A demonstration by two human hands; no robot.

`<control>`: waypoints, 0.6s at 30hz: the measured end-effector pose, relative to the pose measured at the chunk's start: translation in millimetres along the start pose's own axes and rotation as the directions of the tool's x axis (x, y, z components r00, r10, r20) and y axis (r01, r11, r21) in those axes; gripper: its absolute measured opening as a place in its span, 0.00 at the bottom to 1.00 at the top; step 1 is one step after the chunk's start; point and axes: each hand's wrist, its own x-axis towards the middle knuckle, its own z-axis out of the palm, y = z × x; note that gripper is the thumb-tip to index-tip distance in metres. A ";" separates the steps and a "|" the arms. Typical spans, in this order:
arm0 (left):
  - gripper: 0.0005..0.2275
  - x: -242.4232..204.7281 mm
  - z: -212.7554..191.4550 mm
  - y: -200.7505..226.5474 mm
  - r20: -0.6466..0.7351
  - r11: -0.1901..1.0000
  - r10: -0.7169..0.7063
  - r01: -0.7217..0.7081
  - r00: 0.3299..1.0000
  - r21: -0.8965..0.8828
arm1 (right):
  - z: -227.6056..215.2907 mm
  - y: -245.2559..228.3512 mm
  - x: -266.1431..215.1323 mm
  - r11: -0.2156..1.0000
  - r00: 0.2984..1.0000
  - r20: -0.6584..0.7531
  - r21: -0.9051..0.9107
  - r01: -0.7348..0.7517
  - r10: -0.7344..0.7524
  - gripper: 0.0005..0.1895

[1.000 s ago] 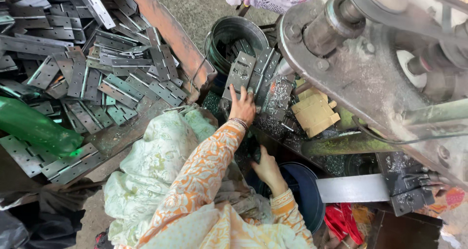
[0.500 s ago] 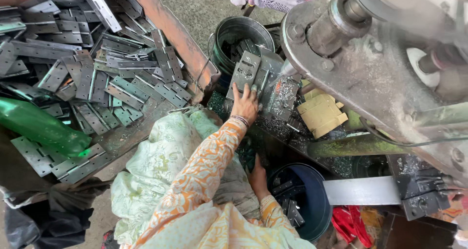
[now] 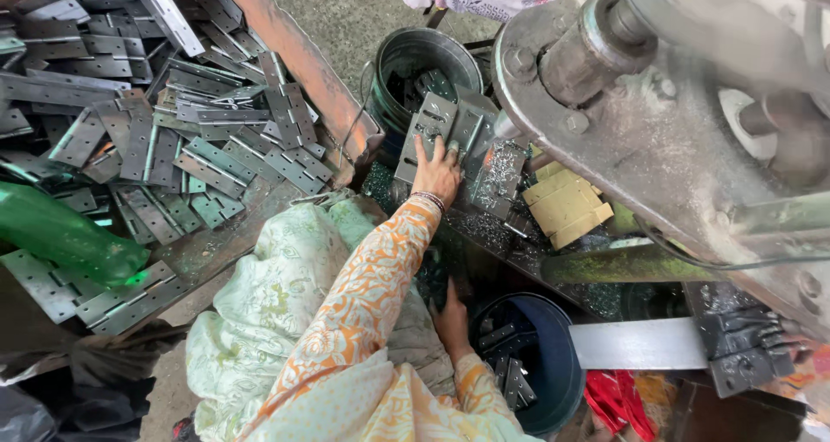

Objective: The person repeatedly picks up metal hinge blanks from a bin, places them into a press machine, activates the press, and removes the processed pieces. The person handles the metal parts by hand and cycles them through the machine continuously.

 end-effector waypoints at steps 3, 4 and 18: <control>0.18 -11.3 -4.6 3.0 0.014 1.000 0.010 -0.010 1.000 0.007 | 14.8 3.4 -17.2 0.998 0.998 0.035 0.025 -0.060 0.059 0.42; 0.18 -6.3 -9.3 2.5 0.001 1.000 -0.005 0.005 1.000 -0.002 | 6.6 4.5 -7.0 0.998 0.998 0.042 0.018 -0.055 0.055 0.41; 0.18 37.6 -15.1 -9.5 0.095 0.999 -0.020 0.018 0.995 0.028 | -19.7 -15.0 3.3 0.997 0.995 0.058 0.014 -0.077 0.076 0.39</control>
